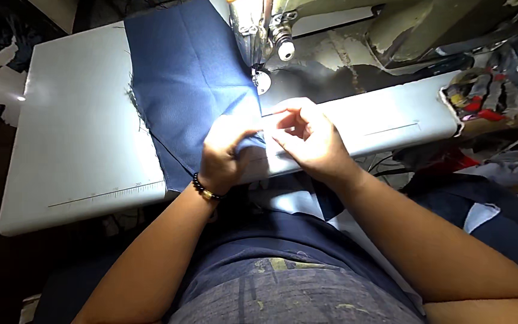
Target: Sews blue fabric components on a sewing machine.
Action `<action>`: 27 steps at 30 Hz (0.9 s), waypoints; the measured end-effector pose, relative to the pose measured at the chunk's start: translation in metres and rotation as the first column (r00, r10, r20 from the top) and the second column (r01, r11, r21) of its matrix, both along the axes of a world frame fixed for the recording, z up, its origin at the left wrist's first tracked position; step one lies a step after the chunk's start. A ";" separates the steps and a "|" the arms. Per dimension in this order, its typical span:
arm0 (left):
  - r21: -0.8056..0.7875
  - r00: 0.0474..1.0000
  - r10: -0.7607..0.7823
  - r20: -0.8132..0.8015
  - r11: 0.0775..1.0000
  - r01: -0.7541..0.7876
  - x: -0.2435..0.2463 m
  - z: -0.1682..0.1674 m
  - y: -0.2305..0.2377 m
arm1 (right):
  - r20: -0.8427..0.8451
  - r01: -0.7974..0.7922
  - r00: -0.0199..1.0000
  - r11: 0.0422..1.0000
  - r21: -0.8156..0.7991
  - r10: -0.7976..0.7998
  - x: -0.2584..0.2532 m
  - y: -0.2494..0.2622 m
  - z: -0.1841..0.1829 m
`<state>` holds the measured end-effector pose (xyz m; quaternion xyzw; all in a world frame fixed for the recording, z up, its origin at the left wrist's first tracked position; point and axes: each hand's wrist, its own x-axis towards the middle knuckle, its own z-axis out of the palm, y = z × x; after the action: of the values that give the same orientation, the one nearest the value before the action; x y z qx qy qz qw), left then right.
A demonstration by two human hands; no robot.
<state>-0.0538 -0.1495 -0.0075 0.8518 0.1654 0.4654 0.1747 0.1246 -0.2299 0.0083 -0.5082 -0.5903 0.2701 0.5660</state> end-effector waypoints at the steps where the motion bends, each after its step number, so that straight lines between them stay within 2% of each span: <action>1: -0.093 0.999 0.014 0.045 0.996 -0.010 -0.002 0.004 0.000 | 0.084 -0.050 0.995 0.997 0.053 0.045 0.003 0.006 0.003; 3: -0.197 0.996 0.057 0.065 0.979 -0.044 -0.005 0.012 0.000 | 0.189 -0.171 0.970 0.980 0.100 0.150 0.005 0.019 0.008; 6: -0.206 0.996 0.078 0.033 0.976 -0.069 -0.009 0.016 0.000 | 0.275 -0.256 0.939 0.954 0.155 0.207 0.003 0.036 0.005; 8: -0.182 0.999 0.045 0.020 0.983 -0.040 -0.009 0.017 0.000 | 0.300 -0.220 0.942 0.955 0.201 0.154 0.001 0.039 0.002; 12: -0.021 0.996 -0.048 -0.075 0.999 0.046 -0.007 0.009 -0.007 | 0.406 -0.147 0.914 0.952 0.270 0.026 0.005 0.019 -0.004; 15: -0.010 0.967 -0.074 -0.244 0.997 0.074 -0.007 -0.013 -0.018 | 0.517 -0.028 0.854 0.986 0.165 -0.063 0.001 -0.009 -0.029; 17: -0.037 0.938 -0.087 -0.335 0.996 0.079 -0.004 -0.013 -0.025 | 0.587 0.040 0.803 0.993 0.114 -0.100 -0.001 -0.021 -0.048; 18: -0.077 0.935 -0.084 -0.344 0.995 0.061 0.000 -0.006 -0.029 | 0.594 0.052 0.795 0.989 0.136 -0.123 -0.001 -0.025 -0.054; 20: -0.260 0.941 -0.062 -0.334 0.965 -0.028 0.008 0.012 -0.032 | 0.601 0.032 0.784 0.977 0.213 -0.156 0.000 -0.029 -0.063; 22: -0.368 0.928 0.048 -0.370 0.909 -0.194 0.019 0.022 -0.018 | 0.613 0.000 0.766 0.954 0.299 -0.192 0.006 -0.028 -0.073; 24: -0.330 0.878 0.143 -0.456 0.889 -0.316 0.022 0.015 0.008 | 0.620 -0.022 0.755 0.937 0.349 -0.213 0.010 -0.029 -0.080; 27: -0.215 0.845 0.131 -0.518 0.936 -0.277 0.018 -0.007 0.037 | 0.629 -0.036 0.741 0.923 0.384 -0.233 0.012 -0.029 -0.082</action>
<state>-0.0357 -0.1125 -0.0148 0.8858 0.3597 0.2189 0.1948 0.1363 -0.2592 -0.0742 -0.4852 -0.7643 -0.0761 0.4180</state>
